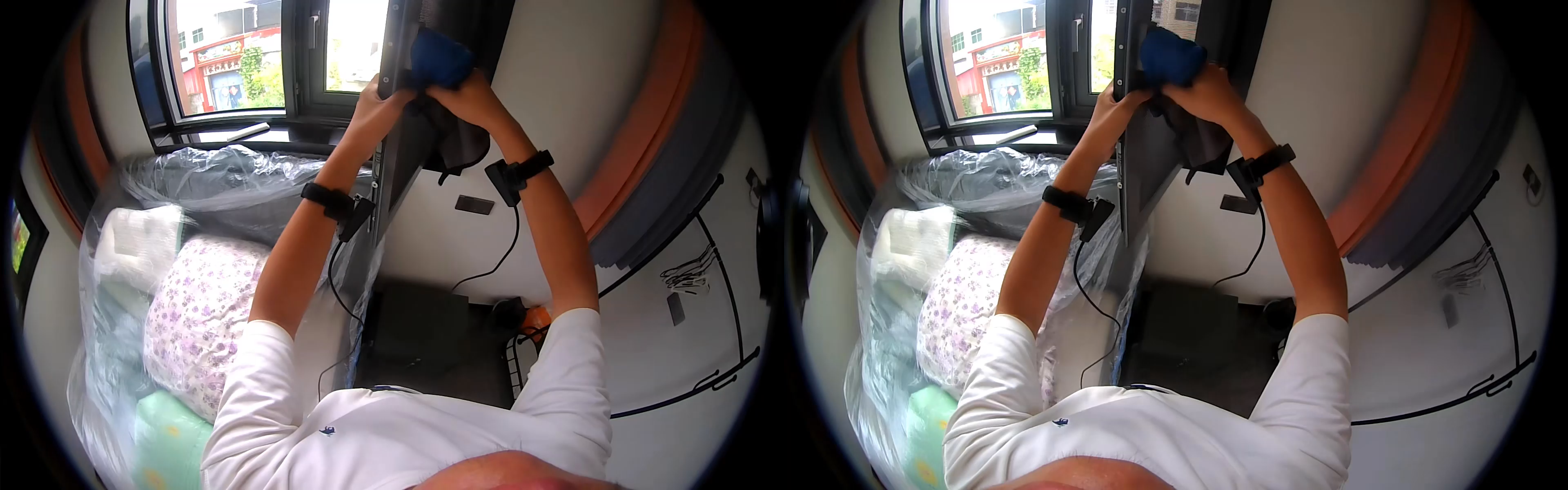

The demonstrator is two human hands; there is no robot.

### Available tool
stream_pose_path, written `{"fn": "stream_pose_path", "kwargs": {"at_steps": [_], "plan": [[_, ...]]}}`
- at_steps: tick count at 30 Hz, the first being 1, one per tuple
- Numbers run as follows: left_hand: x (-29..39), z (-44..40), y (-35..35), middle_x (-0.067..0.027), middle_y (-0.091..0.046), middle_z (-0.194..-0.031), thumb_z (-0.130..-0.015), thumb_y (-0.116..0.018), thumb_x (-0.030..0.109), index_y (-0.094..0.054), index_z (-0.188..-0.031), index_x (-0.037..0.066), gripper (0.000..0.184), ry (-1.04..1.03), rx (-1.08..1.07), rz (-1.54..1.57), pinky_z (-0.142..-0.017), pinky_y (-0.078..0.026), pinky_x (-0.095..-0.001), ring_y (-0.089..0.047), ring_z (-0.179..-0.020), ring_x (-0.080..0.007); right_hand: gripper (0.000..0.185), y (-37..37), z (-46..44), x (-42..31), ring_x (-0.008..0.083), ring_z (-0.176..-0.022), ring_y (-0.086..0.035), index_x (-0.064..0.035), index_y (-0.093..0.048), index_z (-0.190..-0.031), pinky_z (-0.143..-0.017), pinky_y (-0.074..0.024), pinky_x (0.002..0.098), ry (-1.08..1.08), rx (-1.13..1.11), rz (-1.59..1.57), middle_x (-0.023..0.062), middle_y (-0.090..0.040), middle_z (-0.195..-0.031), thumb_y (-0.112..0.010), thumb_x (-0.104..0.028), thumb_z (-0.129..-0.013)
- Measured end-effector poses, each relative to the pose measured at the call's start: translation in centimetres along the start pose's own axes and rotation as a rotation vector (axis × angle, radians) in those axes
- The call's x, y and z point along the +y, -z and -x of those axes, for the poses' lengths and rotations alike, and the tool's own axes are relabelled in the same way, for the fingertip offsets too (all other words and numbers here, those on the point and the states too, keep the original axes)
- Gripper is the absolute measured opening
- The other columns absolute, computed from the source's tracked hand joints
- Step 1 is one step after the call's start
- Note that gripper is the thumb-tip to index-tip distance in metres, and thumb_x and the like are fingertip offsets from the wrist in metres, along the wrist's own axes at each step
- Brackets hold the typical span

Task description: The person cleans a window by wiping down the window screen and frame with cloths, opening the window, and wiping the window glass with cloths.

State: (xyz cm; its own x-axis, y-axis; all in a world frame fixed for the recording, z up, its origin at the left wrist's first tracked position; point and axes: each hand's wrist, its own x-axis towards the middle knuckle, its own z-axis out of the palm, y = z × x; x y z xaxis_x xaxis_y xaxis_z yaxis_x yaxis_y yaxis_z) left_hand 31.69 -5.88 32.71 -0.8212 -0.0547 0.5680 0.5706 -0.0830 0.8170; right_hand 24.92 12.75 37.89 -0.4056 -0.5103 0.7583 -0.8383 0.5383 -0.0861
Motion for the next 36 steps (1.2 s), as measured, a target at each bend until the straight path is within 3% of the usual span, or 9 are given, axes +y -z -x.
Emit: {"fn": "stream_pose_path", "kwargs": {"at_steps": [7,12,18,21,24,26,31,33,36], "plan": [[0.1,2.0,-5.7,-0.0105,-0.061,-0.108,-0.085,-0.068,0.011,-0.046,-0.127,0.002,0.048,0.060,-0.090,0.061,-0.089,-0.051,-0.0314,-0.062,-0.099,-0.0182,0.034,3.6,3.9,2.9,0.0314,-0.096,-0.070,-0.0019,-0.067,-0.110,-0.085,-0.0540,0.0371,0.002,0.094,-0.211,0.0163,-0.072,-0.101,-0.073,-0.018,-0.081],[-2.9,3.1,-13.5,-0.0251,-0.032,-0.140,-0.078,-0.070,0.017,-0.019,-0.151,-0.006,0.092,-0.144,-0.230,0.118,-0.111,-0.032,-0.0375,-0.037,-0.133,-0.0341,0.037,9.1,8.7,5.1,0.0302,-0.107,-0.065,-0.0007,-0.062,-0.118,-0.092,-0.0509,0.0354,-0.239,0.062,-0.258,0.0156,-0.067,-0.116,-0.070,-0.011,-0.084],[-3.7,3.4,-21.6,-0.0303,-0.026,-0.144,-0.071,-0.074,0.027,0.011,-0.153,-0.001,0.121,-0.150,-0.338,-0.226,-0.114,-0.027,-0.0506,-0.029,-0.136,-0.0468,0.032,13.3,13.9,11.5,0.0261,-0.097,-0.068,0.0016,-0.064,-0.113,-0.087,-0.0520,0.0344,-0.139,0.283,-0.034,0.0172,-0.070,-0.102,-0.070,-0.016,-0.086],[-4.3,2.6,-23.9,-0.0314,-0.018,-0.152,-0.070,-0.074,0.029,0.016,-0.153,0.002,0.125,-0.124,-0.455,-0.310,-0.116,-0.023,-0.0522,-0.021,-0.143,-0.0479,0.033,16.3,15.9,12.1,0.0236,-0.088,-0.069,0.0021,-0.065,-0.110,-0.081,-0.0531,0.0337,-0.238,0.296,0.149,0.0157,-0.071,-0.094,-0.070,-0.022,-0.087],[-6.2,1.9,-25.4,-0.0392,-0.020,-0.146,-0.074,-0.076,0.028,0.019,-0.152,0.001,0.126,-0.234,-0.515,-0.356,-0.115,-0.024,-0.0528,-0.025,-0.138,-0.0532,0.038,19.5,17.5,5.8,0.0219,-0.079,-0.069,0.0026,-0.065,-0.108,-0.076,-0.0530,0.0338,-0.616,0.322,0.250,0.0144,-0.070,-0.089,-0.069,-0.029,-0.088],[-6.1,2.1,-25.6,-0.0380,-0.023,-0.146,-0.074,-0.075,0.028,0.016,-0.153,0.002,0.124,-0.262,-0.476,-0.359,-0.115,-0.022,-0.0529,-0.025,-0.138,-0.0522,0.040,20.1,18.8,3.3,0.0190,-0.072,-0.065,0.0025,-0.067,-0.101,-0.071,-0.0504,0.0328,-0.608,0.437,-0.309,0.0117,-0.066,-0.077,-0.067,-0.035,-0.088],[-5.4,4.9,-23.7,-0.0286,-0.029,-0.150,-0.077,-0.070,0.019,-0.002,-0.157,0.007,0.106,-0.286,-0.320,-0.499,-0.116,-0.018,-0.0512,-0.027,-0.141,-0.0458,0.044,16.5,22.9,-1.2,0.0172,-0.065,-0.062,0.0002,-0.063,-0.075,-0.063,-0.0460,0.0322,-0.588,-0.130,-0.042,0.0076,-0.052,-0.058,-0.059,-0.041,-0.090],[-5.5,7.3,-22.5,-0.0218,-0.031,-0.153,-0.080,-0.063,0.009,-0.017,-0.156,0.010,0.089,-0.416,-0.178,-0.517,-0.117,-0.015,-0.0517,-0.028,-0.142,-0.0419,0.041,15.7,23.4,-1.3,0.0170,-0.057,-0.059,0.0000,-0.061,-0.072,-0.057,-0.0454,0.0335,-0.561,-0.152,-0.040,0.0081,-0.053,-0.056,-0.060,-0.036,-0.091],[-5.4,9.6,-22.0,-0.0222,-0.049,-0.135,-0.080,-0.052,-0.005,-0.031,-0.150,0.010,0.074,-0.424,-0.270,-0.087,-0.108,-0.032,-0.0433,-0.045,-0.130,-0.0372,0.029,15.1,21.8,-2.5,0.0152,-0.050,-0.060,-0.0004,-0.066,-0.076,-0.050,-0.0457,0.0321,-0.409,-0.011,-0.018,0.0081,-0.060,-0.055,-0.063,-0.025,-0.091]]}}
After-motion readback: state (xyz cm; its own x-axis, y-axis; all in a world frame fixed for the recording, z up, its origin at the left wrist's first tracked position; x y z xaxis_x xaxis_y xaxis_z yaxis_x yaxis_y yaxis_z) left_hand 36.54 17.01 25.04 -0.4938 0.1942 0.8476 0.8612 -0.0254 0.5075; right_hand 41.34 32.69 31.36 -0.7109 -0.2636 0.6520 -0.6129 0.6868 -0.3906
